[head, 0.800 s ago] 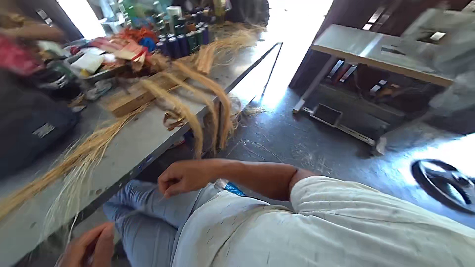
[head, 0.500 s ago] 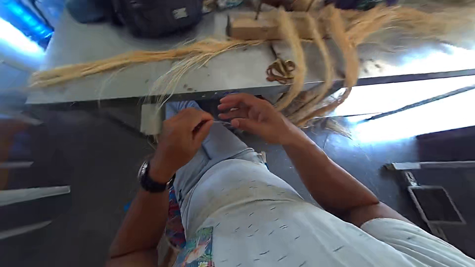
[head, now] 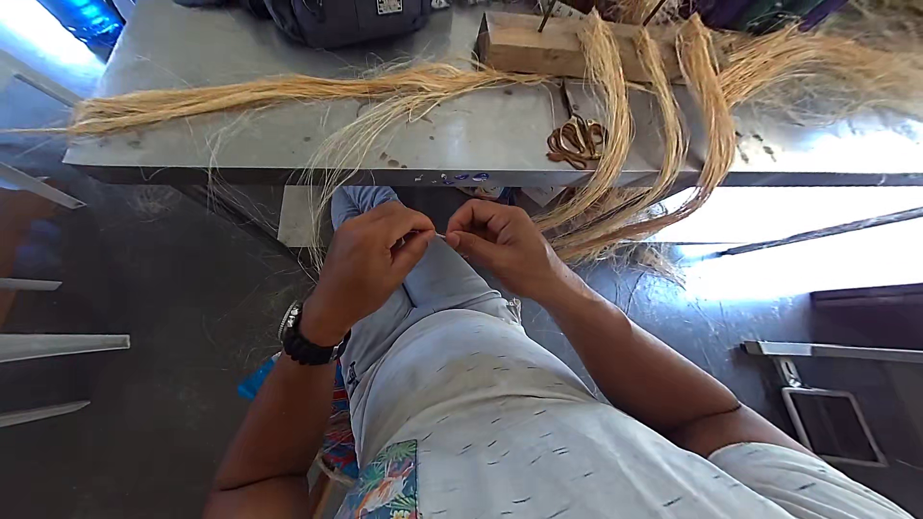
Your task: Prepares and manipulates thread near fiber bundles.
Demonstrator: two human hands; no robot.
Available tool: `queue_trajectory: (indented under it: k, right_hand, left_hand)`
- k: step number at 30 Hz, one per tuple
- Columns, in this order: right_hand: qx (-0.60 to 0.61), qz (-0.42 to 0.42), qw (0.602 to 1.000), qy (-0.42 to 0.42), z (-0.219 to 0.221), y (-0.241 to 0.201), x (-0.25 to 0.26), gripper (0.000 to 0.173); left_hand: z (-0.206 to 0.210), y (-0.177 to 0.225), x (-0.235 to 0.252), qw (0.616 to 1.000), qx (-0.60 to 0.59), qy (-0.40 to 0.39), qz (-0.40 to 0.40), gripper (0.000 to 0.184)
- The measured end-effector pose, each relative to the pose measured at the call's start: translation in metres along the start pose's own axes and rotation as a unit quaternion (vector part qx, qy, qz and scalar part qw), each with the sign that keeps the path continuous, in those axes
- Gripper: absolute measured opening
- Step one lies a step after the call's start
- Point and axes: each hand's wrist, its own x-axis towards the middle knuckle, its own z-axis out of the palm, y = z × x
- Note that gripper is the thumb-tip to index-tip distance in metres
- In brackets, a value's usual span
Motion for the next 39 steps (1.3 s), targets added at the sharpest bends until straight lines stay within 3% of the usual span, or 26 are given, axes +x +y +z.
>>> queue_trajectory:
  k: [14, 24, 27, 32, 39]
  right_hand:
    - [0.028, 0.034, 0.998, 0.044, -0.016, 0.004, -0.009, 0.008]
    - [0.033, 0.037, 0.999, 0.006, -0.016, 0.0, -0.01, 0.01]
    - [0.031, 0.034, 0.999, -0.009, -0.016, -0.001, -0.01, 0.012]
    - [0.051, 0.025, 0.998, -0.004, -0.016, -0.004, -0.012, 0.011]
    - [0.198, 0.051, 0.979, 0.026, -0.014, 0.001, -0.012, 0.009]
  left_hand:
    - [-0.047, -0.01, -0.01, 0.991, 0.028, 0.131, -0.029, 0.023]
    - [0.002, 0.017, 0.017, 0.982, 0.16, -0.005, 0.102, 0.027]
    - [0.015, 0.015, 0.016, 0.979, 0.164, -0.008, 0.124, 0.022]
    - [0.016, 0.015, 0.012, 0.99, 0.098, 0.003, 0.102, 0.02]
    - [0.018, 0.015, 0.007, 0.997, 0.048, 0.013, 0.055, 0.019]
